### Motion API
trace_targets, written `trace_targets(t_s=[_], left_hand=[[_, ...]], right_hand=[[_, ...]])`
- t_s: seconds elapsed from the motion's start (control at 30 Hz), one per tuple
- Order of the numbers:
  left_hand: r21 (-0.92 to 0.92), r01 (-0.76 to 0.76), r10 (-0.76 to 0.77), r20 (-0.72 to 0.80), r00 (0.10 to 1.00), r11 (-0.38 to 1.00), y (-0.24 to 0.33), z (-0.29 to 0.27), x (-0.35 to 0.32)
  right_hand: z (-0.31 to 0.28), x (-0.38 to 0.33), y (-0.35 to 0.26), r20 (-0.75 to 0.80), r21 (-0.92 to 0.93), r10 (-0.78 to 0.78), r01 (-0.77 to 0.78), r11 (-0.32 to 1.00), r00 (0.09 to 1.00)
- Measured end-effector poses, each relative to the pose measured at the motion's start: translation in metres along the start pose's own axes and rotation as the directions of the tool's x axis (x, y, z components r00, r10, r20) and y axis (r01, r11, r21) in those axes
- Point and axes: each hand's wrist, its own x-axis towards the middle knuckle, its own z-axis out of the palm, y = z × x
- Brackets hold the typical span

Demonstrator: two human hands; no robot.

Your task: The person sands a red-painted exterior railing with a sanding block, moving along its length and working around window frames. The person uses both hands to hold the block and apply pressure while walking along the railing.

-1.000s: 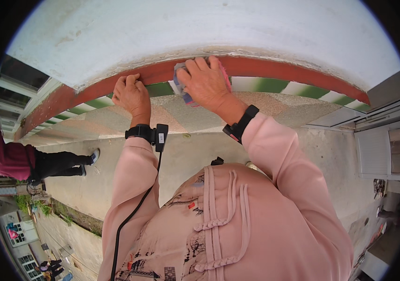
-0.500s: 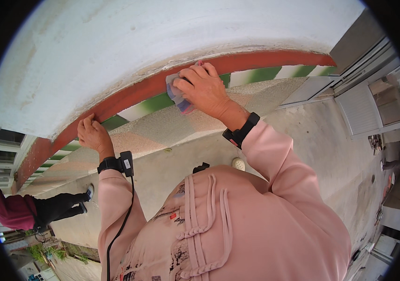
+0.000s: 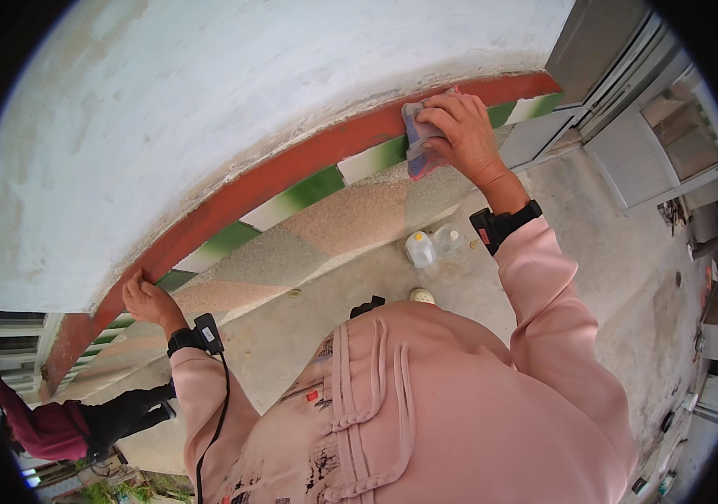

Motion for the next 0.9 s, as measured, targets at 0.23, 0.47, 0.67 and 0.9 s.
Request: trace_targets(t_s=[0.23,0.47,0.67,0.9], left_hand=[[-0.052,-0.078,0.075,-0.057,0.996,0.996,-0.004,0.001,0.003],[-0.123,-0.125,0.117,-0.068,0.991,0.985,0.003,-0.004,0.006],[-0.158,-0.084,0.073,-0.075,0.994,0.984,0.009,-0.003,0.006],[-0.095,-0.143,0.13,-0.132,0.983,0.985,0.005,0.0,0.005]], right_hand=[[-0.036,-0.012,0.08,0.097,0.013,0.116,-0.118,0.993,0.988],[-0.039,-0.017,0.1,0.08,0.037,0.161,-0.164,0.986,0.984],[-0.035,-0.013,0.083,0.088,-0.063,0.129,-0.123,0.99,0.988],[-0.01,0.003,0.021,0.06,-0.032,0.039,-0.037,0.999,0.997]])
